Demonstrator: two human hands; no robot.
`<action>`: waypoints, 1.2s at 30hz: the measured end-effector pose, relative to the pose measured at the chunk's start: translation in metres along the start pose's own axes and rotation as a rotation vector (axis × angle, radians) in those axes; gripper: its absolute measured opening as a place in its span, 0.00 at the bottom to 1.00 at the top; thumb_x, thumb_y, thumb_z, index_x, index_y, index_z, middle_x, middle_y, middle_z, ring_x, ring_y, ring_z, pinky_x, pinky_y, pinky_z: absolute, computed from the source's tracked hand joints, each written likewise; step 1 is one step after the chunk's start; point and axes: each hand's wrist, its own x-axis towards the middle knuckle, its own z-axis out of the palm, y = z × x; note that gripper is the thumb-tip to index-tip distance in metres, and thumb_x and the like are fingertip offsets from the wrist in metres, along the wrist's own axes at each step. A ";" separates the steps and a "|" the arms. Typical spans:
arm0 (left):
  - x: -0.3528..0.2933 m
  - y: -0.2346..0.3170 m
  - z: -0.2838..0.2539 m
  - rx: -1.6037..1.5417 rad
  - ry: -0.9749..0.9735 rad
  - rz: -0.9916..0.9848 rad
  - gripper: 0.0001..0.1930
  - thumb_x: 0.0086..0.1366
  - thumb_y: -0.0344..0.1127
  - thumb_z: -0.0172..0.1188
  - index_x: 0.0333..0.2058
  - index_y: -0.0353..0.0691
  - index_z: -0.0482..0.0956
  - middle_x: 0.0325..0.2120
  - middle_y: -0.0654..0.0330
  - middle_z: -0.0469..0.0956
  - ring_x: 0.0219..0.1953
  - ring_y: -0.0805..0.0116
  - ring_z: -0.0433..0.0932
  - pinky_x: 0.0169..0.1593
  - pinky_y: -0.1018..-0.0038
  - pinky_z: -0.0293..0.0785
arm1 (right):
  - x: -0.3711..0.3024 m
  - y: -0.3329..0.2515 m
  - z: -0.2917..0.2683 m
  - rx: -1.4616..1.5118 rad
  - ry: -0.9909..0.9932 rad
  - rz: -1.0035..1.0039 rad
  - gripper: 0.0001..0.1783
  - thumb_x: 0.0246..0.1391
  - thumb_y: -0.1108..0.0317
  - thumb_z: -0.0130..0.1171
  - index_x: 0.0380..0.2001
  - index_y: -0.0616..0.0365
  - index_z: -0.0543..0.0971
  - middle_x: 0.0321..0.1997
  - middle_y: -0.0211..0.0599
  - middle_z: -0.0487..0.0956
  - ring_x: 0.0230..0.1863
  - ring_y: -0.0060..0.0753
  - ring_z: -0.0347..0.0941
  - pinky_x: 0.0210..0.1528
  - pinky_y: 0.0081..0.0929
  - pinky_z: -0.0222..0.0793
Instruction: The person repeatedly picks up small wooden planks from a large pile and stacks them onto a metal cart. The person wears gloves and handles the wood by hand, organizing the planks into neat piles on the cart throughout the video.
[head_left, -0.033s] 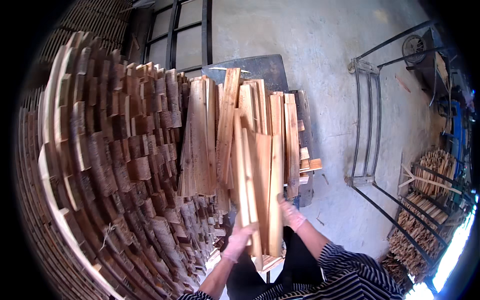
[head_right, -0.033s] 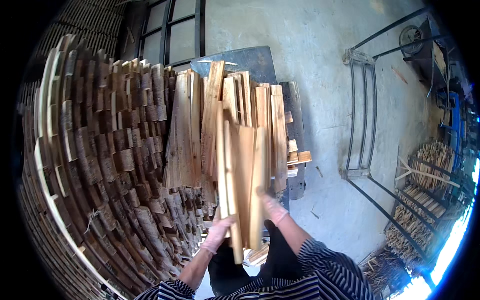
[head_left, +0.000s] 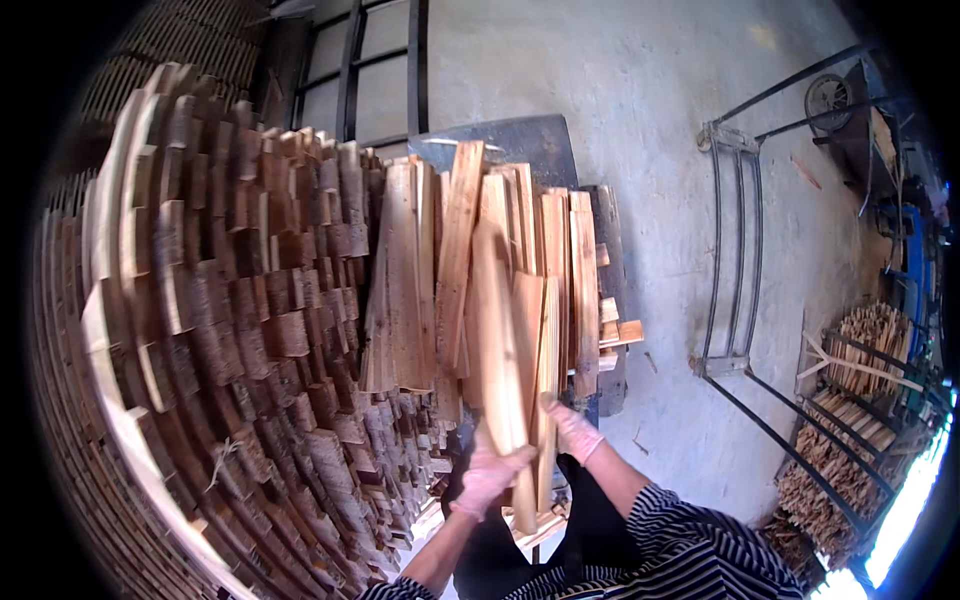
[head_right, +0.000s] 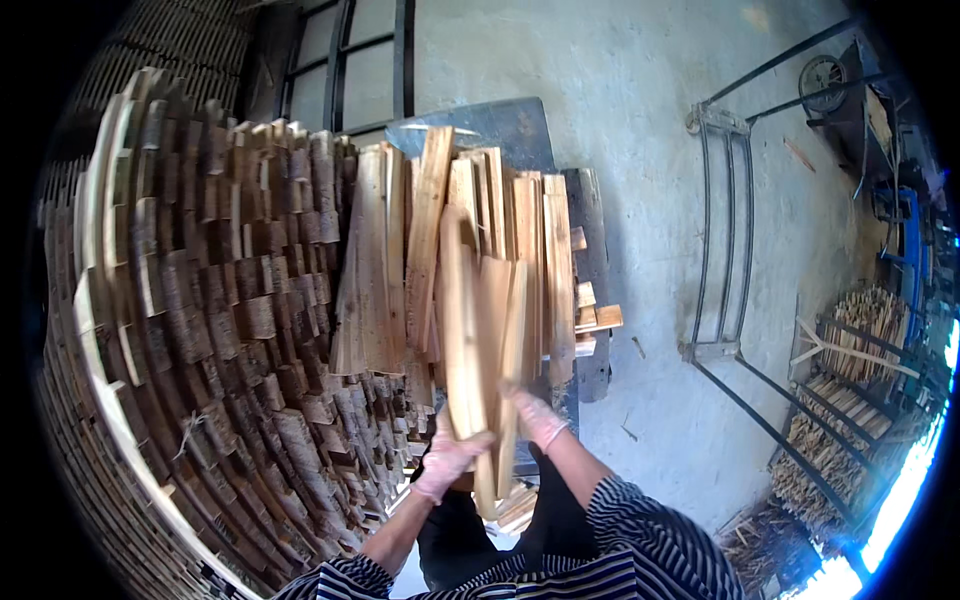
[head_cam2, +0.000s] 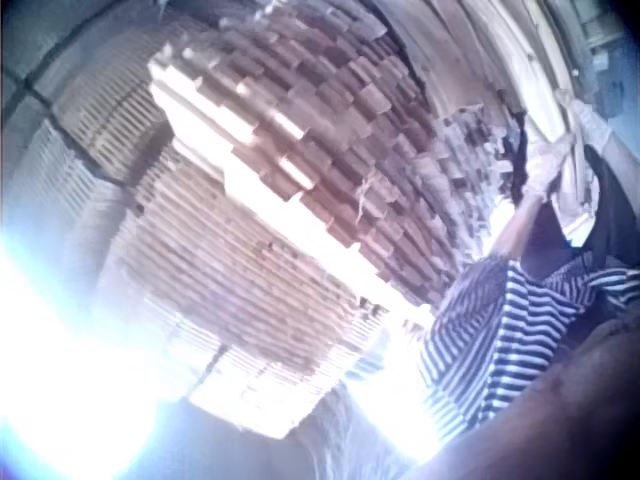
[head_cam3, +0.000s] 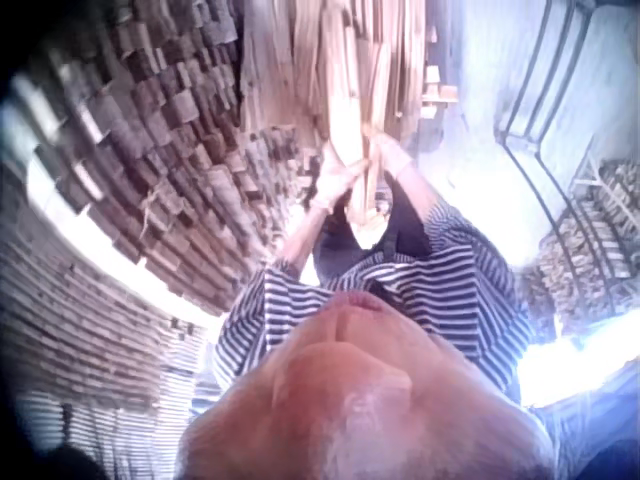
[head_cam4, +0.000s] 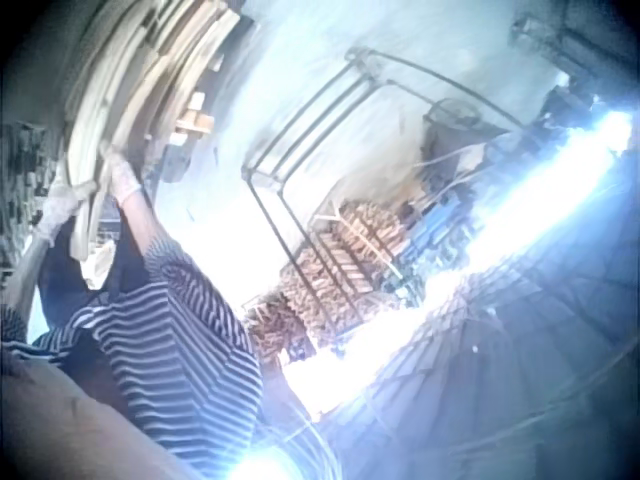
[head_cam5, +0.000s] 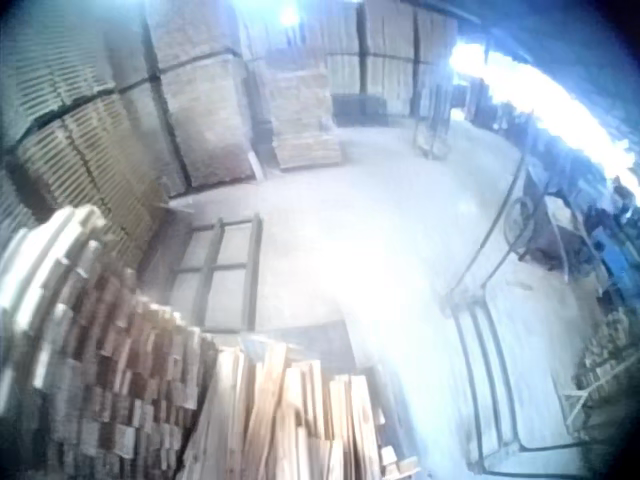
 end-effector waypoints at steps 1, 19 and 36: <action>-0.005 -0.004 0.006 -0.108 0.084 0.070 0.59 0.53 0.43 0.81 0.72 0.29 0.47 0.51 0.46 0.81 0.49 0.61 0.83 0.51 0.68 0.83 | -0.010 0.005 0.017 0.062 0.029 -0.003 0.40 0.63 0.40 0.65 0.66 0.60 0.73 0.65 0.41 0.77 0.64 0.41 0.73 0.67 0.43 0.70; -0.285 0.269 -0.155 -0.528 0.193 0.958 0.54 0.54 0.34 0.78 0.74 0.37 0.52 0.60 0.50 0.73 0.59 0.63 0.76 0.59 0.65 0.80 | -0.278 -0.233 0.332 -0.710 -0.674 -0.883 0.33 0.57 0.65 0.73 0.64 0.63 0.74 0.59 0.41 0.82 0.57 0.37 0.79 0.64 0.33 0.74; -0.319 0.192 -0.295 -1.365 0.048 0.934 0.47 0.60 0.68 0.67 0.66 0.40 0.67 0.54 0.49 0.78 0.53 0.50 0.80 0.53 0.52 0.83 | -0.387 -0.184 0.604 -2.136 -0.635 -1.337 0.49 0.55 0.31 0.62 0.75 0.39 0.64 0.48 0.50 0.77 0.50 0.50 0.79 0.49 0.46 0.76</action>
